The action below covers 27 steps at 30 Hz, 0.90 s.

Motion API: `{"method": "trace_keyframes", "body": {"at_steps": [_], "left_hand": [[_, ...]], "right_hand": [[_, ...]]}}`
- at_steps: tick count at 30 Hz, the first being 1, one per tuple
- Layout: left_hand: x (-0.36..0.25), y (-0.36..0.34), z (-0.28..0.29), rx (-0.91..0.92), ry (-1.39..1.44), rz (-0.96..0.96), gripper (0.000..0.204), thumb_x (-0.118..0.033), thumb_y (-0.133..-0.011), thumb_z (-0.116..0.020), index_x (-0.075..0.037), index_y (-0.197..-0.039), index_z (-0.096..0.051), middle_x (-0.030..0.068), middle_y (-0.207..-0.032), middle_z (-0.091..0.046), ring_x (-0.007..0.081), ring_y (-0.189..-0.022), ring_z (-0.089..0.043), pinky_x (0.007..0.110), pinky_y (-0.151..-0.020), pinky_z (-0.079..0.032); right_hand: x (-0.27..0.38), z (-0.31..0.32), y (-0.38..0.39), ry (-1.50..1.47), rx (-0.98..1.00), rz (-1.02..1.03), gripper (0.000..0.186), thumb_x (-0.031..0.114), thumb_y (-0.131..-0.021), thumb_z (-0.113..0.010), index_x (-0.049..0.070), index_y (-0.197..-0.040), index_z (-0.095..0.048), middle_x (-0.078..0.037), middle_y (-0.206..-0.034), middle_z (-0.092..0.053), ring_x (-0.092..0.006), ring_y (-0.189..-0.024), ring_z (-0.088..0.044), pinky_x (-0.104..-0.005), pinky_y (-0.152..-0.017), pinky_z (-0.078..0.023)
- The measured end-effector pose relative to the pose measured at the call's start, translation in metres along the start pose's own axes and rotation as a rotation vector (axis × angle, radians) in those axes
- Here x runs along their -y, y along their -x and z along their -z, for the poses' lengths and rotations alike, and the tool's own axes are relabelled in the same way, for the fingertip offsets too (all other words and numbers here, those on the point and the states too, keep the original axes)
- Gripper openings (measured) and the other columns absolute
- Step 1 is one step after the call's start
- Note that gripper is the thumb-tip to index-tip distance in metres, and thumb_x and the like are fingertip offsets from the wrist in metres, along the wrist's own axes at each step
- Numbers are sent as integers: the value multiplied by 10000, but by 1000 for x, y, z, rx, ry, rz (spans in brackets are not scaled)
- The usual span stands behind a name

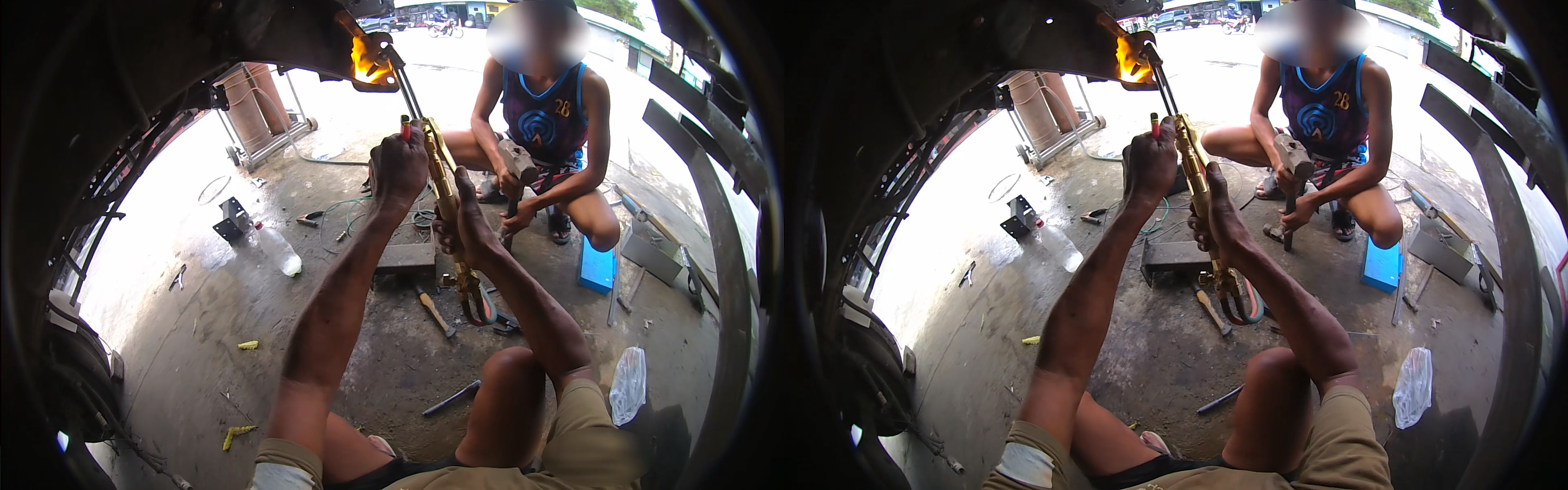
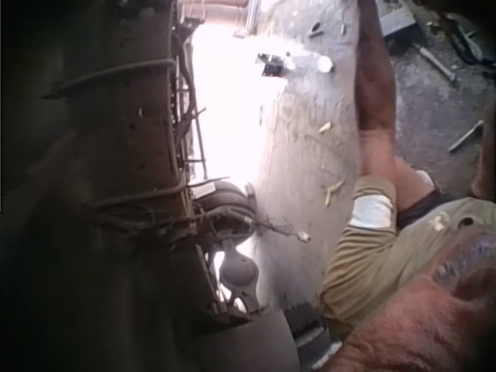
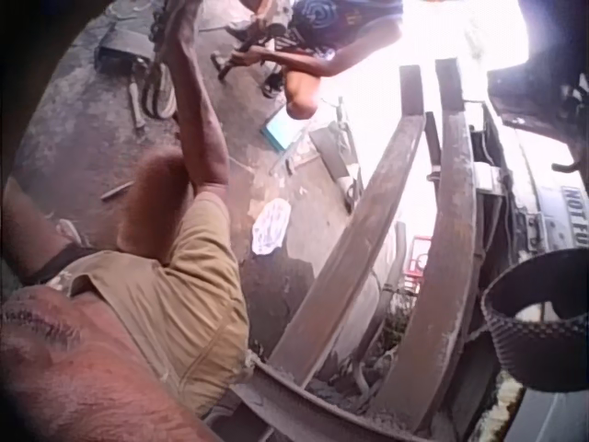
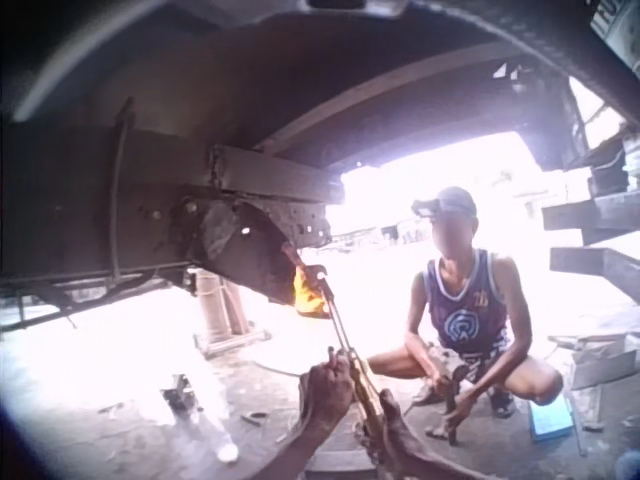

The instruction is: The person uses a welding torch to heat and weld a metal frame while sitting on the floor. A second person assists by holding and adjusting the metal piece with a hammer.

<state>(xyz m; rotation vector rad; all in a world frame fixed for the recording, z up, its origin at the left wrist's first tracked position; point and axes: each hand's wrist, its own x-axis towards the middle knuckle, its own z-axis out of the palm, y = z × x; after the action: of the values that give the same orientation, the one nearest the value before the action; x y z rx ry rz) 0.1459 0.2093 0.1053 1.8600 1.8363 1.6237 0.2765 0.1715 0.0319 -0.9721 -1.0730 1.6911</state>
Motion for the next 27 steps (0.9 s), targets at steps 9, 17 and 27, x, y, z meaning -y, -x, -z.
{"method": "trace_keyframes", "body": {"at_steps": [9, 17, 27], "left_hand": [[-4, -5, 7, -6, 74, -34, 602, -452, -1037, -495, 17, -734, -719, 280, -658, -645, 461, -684, -692, 539, -617, -505], [-3, -3, 0, 3, 99, -38, 610, -435, -1049, -495, 22, -702, -703, 273, -603, -621, 437, -604, -682, 512, -555, -483], [5, 9, -9, -48, -3, -111, 642, -424, -1064, -480, 22, -643, -671, 249, -558, -601, 415, -570, -671, 522, -550, -468]], "right_hand": [[11, -3, 3, 33, -56, -3, 849, 941, -824, -356, 117, -920, -537, 14, -636, -466, -106, -452, -402, -275, -440, -345], [7, 5, 2, 40, -69, -23, 838, 932, -832, -363, 113, -905, -523, 22, -625, -457, -103, -429, -397, -265, -414, -342], [-4, 6, 11, -59, -8, -26, 843, 937, -830, -363, 112, -918, -513, 30, -619, -425, -100, -433, -374, -265, -418, -335]]}}
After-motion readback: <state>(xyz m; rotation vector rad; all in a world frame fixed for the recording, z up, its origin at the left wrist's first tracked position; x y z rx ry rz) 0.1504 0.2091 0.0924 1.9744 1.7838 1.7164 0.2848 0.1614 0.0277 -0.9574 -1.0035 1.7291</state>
